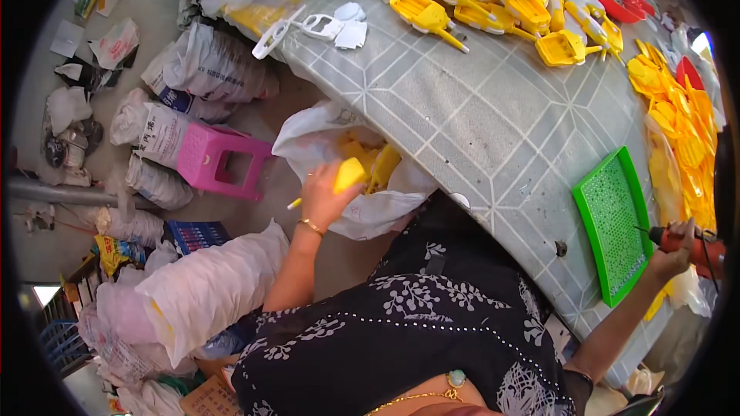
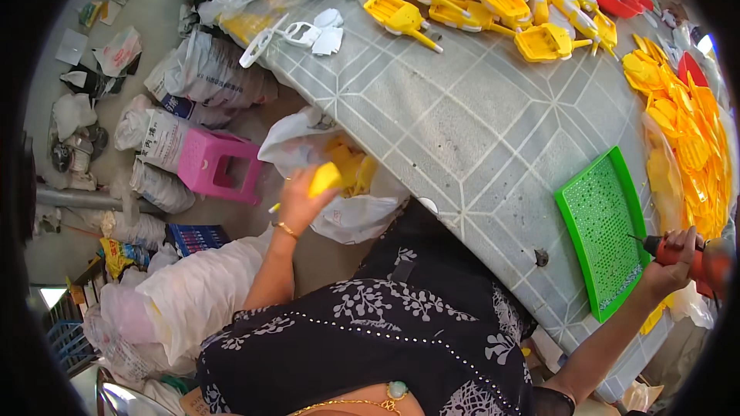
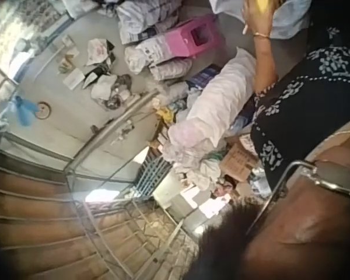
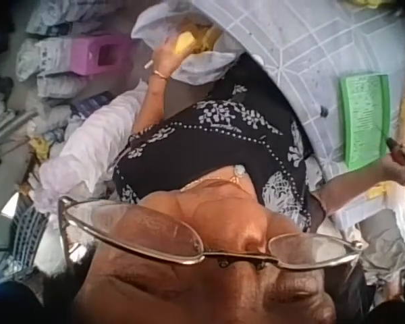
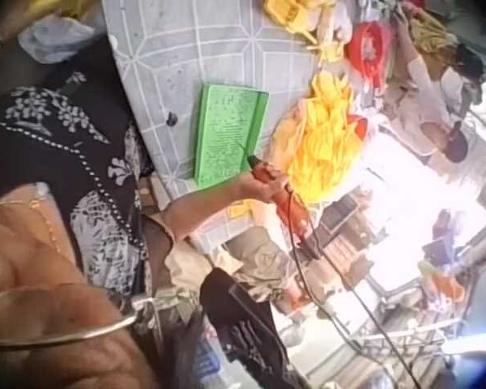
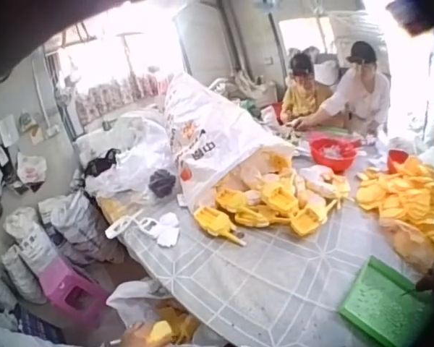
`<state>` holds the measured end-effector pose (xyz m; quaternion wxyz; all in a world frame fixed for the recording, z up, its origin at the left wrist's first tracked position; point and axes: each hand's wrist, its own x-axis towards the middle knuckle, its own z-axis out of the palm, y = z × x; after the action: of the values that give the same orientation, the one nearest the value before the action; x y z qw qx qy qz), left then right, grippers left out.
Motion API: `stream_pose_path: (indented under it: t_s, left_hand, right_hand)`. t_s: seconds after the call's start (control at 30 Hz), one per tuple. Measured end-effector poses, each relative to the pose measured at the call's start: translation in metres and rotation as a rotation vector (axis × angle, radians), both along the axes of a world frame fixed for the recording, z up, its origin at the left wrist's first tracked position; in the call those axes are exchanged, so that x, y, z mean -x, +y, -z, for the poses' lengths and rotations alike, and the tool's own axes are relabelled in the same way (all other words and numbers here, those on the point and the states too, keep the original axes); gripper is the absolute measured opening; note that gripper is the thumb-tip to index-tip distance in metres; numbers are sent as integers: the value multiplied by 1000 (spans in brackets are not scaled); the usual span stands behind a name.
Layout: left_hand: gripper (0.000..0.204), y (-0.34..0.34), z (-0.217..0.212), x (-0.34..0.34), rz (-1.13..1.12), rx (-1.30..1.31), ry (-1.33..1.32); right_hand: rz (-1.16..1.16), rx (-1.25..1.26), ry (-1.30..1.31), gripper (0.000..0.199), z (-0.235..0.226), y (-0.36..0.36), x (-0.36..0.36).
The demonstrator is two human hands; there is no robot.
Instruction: Assemble small yellow plastic toy components using an electric screwdriver.
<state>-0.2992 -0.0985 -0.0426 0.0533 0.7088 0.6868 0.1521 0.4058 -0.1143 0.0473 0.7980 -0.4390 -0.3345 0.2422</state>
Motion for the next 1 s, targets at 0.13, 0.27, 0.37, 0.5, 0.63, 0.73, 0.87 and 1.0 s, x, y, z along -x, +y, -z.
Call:
stream_pose_path:
  t_s: [0.13,0.27,0.37,0.5,0.63,0.73,0.87,1.0]
  left_hand:
    - [56,50,-32,-24,157,-242,-58]
    - [57,183,-101,-66,407,-609,149]
    - [63,300,-85,-79,467,-534,151]
    - [93,394,-50,-125,140,-2,165]
    - [119,468,-22,-52,41,-55,278]
    - [116,443,-35,-142,109,34,21]
    - [98,407,-43,-97,186,117,-206]
    - [96,329,-45,-122,405,129,-240]
  right_hand:
    - [213,120,-123,17,6,-11,-29]
    - [486,218,-443,14,4,-40,-58]
    - [488,288,-444,35,-3,-48,-73]
    - [600,873,-826,55,-30,-91,-62]
    - [418,1460,-1205,43,-73,-85,52]
    - [303,1314,-1157,37,-72,-81,75]
    - [329,923,-1228,25,-48,2,47]
    - [499,656,-1355,18,-13,83,-18]
